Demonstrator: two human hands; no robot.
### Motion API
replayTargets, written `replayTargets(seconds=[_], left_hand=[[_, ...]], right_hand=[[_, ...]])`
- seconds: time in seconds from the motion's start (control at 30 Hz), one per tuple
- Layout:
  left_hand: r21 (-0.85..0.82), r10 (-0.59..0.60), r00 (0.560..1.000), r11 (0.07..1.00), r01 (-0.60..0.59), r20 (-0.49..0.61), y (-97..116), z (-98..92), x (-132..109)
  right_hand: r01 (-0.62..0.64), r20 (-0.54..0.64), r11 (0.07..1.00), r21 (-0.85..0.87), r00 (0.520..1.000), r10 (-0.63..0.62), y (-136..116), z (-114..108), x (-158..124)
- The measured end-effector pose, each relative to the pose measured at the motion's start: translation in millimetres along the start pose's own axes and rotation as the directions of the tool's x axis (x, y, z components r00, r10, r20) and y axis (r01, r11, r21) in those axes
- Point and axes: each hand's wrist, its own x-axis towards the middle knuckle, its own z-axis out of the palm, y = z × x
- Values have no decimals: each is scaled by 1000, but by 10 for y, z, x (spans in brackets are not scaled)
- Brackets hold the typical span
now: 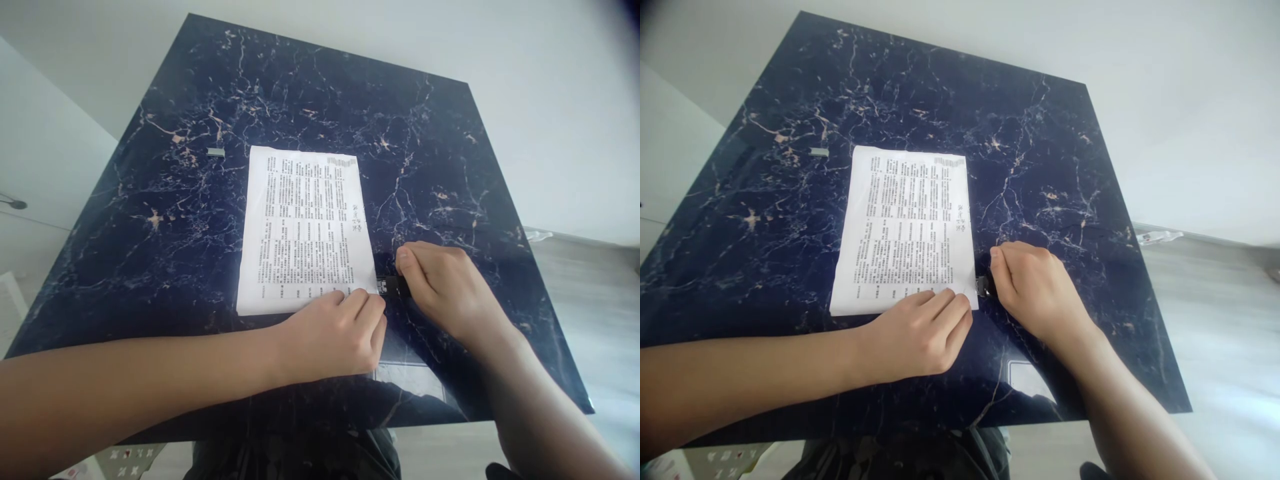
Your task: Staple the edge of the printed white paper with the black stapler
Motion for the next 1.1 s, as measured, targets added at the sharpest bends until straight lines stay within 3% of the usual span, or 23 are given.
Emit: replayTargets(seconds=[0.5,0.7,1.1], left_hand=[[-4,-18,1000,1000,18,-26,4,-7,17],[-12,-2,1000,1000,3,13,0,-9,19],[-16,-35,999,999,35,-26,25,39,7]], right_hand=[[17,-27,996,-88,999,-20,-19,37,-6],[-4,-25,990,-143,1000,1,-48,44,-4],[157,-8,920,-360,985,-172,-105,88,7]])
